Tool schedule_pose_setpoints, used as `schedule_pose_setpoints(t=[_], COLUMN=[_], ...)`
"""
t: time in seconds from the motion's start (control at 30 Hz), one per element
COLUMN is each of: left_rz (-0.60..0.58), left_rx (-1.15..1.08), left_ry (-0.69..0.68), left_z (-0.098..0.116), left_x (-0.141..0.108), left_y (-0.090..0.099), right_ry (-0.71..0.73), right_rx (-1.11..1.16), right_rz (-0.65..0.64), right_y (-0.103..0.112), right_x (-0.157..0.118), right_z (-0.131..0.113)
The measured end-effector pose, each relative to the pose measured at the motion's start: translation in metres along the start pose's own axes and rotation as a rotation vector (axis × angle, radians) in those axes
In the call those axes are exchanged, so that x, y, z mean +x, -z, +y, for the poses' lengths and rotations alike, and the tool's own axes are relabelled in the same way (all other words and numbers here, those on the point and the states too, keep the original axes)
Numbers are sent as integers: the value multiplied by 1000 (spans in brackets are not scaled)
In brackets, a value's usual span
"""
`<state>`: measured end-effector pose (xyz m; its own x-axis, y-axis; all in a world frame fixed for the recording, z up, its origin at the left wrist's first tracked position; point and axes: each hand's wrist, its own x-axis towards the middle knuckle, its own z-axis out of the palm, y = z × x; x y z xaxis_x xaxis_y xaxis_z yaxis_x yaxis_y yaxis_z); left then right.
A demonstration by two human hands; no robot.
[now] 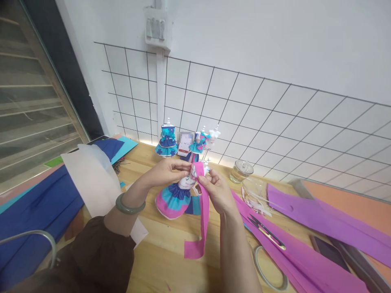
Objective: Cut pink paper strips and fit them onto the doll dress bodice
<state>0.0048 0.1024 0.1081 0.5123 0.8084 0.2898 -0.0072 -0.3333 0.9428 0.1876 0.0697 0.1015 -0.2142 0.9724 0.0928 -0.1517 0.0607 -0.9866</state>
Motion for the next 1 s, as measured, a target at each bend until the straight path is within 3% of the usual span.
schedule_pose_setpoints(t=[0.2,0.47,0.8,1.0], left_rz=[29,105,51,-72], left_rx=[157,306,389,373], left_ry=[-62,-159,-155,-140], left_z=[9,4,4,5], left_x=[-2,1,0,-1], left_y=[-3,-3,1,6], right_ry=[19,21,46,62], right_rx=[-34,-19,-29,-36], right_rz=[-34,-32,-36,-7], right_y=[-1,1,-3,-6], right_x=[0,0,-2,-3], right_z=[1,2,0,-1])
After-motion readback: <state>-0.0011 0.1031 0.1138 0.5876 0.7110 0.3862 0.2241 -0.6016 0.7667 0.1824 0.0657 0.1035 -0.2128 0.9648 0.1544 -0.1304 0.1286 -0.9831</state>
